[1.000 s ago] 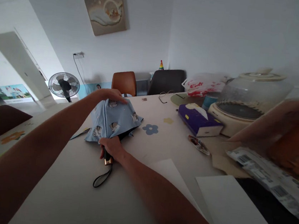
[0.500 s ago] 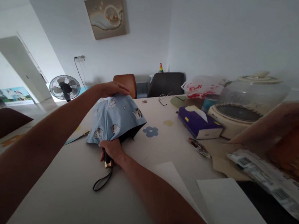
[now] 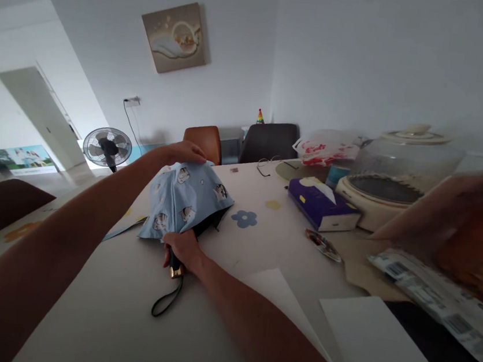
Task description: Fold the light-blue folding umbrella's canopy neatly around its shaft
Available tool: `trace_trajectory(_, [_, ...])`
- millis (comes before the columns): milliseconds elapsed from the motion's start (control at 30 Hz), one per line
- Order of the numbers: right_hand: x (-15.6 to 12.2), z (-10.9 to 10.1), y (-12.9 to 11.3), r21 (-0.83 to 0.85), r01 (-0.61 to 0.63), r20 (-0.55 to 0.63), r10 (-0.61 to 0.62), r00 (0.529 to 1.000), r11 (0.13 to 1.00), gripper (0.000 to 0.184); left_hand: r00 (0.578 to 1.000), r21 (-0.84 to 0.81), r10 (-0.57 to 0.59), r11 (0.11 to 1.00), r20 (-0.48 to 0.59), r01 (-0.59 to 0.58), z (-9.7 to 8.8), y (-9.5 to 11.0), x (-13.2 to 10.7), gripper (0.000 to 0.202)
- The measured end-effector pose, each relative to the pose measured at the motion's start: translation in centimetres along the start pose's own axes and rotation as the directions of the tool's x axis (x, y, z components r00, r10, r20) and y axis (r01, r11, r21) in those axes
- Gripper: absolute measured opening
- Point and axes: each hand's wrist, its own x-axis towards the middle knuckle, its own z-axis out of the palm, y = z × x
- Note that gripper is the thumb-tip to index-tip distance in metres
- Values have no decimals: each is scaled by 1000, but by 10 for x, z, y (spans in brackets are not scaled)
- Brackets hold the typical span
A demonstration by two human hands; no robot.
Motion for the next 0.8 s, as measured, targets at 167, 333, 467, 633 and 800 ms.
trace_trajectory(167, [3,-1,2,-28,-39,6,40,999,999,21,992,131,33,991,-125,-17,6,-8,-3,26])
trace_trajectory(333, [1,-2,1,-54,-50,7,50,999,997,25,958,515,207,854,-197,-78,48,8,-19,32])
trace_trajectory(467, [-1,-2,-1,-90,-49,16,50,999,995,25,898,604,348,665,270,-440,99,23,-39,51])
trace_trajectory(633, [-5,-2,-5,-133,-90,-6,90,996,987,23,834,639,127,585,537,-500,131,31,-49,61])
trace_trajectory(800, [-7,-2,-7,-114,-54,22,57,998,992,22,772,619,69,554,632,-557,127,35,-52,32])
